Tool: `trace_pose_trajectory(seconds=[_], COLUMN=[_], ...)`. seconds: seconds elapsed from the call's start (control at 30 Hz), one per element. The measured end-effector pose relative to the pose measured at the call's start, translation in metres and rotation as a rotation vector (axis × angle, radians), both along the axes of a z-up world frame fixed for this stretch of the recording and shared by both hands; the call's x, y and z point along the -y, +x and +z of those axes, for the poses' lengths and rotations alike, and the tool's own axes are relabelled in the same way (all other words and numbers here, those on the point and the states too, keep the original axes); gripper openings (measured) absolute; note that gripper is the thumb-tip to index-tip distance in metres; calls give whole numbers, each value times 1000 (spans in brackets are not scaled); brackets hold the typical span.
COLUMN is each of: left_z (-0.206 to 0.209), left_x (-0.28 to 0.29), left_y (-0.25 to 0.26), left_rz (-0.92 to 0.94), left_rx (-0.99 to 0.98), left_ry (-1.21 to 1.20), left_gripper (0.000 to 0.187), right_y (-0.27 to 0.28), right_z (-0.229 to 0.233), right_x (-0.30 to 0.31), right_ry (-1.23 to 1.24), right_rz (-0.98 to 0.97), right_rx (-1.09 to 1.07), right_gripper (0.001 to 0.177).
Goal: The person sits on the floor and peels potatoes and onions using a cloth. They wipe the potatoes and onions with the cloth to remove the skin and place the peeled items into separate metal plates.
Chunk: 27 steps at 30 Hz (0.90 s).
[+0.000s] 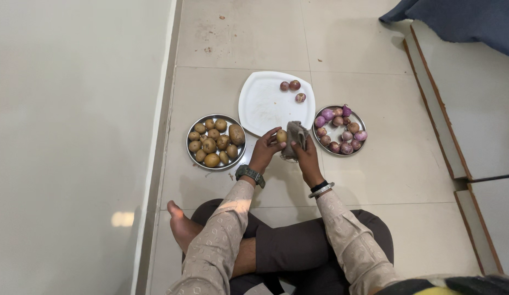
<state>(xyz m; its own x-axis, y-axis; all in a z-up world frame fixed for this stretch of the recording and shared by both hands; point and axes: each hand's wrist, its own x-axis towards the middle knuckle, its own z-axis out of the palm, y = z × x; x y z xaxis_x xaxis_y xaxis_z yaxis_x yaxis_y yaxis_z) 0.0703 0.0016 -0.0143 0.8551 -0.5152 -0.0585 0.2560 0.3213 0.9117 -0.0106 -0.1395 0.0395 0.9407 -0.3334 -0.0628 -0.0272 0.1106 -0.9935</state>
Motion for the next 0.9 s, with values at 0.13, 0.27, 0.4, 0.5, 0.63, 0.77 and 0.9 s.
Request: trace_pose_trajectory(seconds=[0.13, 0.27, 0.4, 0.5, 0.63, 0.77, 0.9], left_z=[-2, -1, -1, -4, 3, 13, 11], left_x=[-8, -4, 12, 6, -11, -6, 11], left_y=[3, -5, -15, -9, 3, -5, -25], left_rz=[112, 74, -42, 28, 195, 93, -10], left_rx=[-106, -102, -52, -33, -107, -117, -137], left_ry=[40, 41, 65, 36, 43, 37, 44], left_gripper=[64, 63, 64, 65, 63, 61, 59], right_y=[-1, -1, 4, 0, -1, -2, -3], right_z=[-6, -8, -11, -13, -3, 8, 2], right_x=[-8, -1, 13, 9, -9, -3, 13], right_ry=[-59, -89, -49, -52, -171, -133, 73], right_rz=[101, 58, -99, -46, 107, 72, -40], right_rx=[-39, 21, 32, -36, -70, 22, -45], right_gripper=[54, 50, 48, 49, 54, 53, 39])
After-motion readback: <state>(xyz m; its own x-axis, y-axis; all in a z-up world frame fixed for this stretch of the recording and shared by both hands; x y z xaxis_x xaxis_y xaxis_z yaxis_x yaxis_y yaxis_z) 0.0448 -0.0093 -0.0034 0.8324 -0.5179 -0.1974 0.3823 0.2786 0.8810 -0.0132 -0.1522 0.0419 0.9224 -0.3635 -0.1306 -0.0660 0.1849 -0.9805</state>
